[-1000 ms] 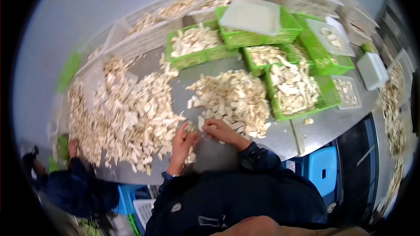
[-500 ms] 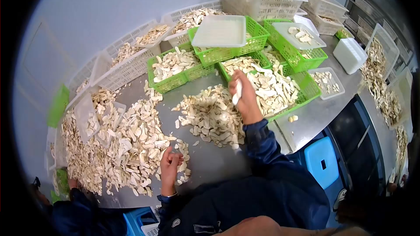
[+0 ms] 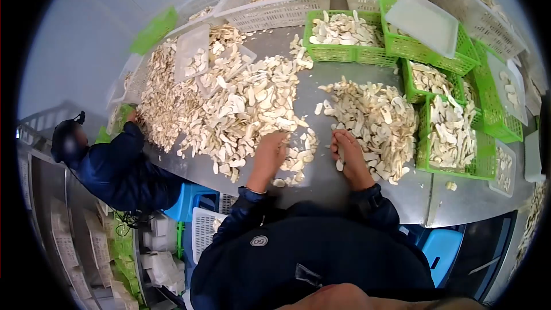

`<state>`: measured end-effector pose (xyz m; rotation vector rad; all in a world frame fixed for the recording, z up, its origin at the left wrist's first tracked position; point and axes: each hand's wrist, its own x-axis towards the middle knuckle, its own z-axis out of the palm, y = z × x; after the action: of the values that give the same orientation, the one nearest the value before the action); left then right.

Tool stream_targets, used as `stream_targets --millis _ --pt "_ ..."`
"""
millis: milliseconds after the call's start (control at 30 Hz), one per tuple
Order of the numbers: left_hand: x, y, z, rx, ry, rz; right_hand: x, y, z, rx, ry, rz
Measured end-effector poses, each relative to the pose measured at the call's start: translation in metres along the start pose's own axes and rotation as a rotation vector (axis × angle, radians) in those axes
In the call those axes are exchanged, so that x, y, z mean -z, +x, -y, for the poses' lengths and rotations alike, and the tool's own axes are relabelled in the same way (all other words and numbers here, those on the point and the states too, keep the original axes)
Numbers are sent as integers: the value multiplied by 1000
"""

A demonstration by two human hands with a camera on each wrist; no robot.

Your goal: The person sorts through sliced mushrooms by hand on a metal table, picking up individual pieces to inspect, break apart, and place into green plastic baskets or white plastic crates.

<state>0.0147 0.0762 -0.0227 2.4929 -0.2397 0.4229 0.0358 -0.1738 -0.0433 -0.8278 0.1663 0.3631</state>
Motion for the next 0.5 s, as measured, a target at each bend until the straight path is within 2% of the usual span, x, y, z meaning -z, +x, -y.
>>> stream_targets --millis 100,200,333,500 --pt "-2 7 -10 -90 -31 132 -4 -2 1 -8 -124 -17" --pt "5 8 -18 -84 -9 271 -5 -6 -2 -11 -290 -23" --pt "1 1 -3 -131 55 229 -7 -11 -5 -25 -543 63" --pt "2 2 -13 19 -13 239 -9 -11 -17 1 -584 147"
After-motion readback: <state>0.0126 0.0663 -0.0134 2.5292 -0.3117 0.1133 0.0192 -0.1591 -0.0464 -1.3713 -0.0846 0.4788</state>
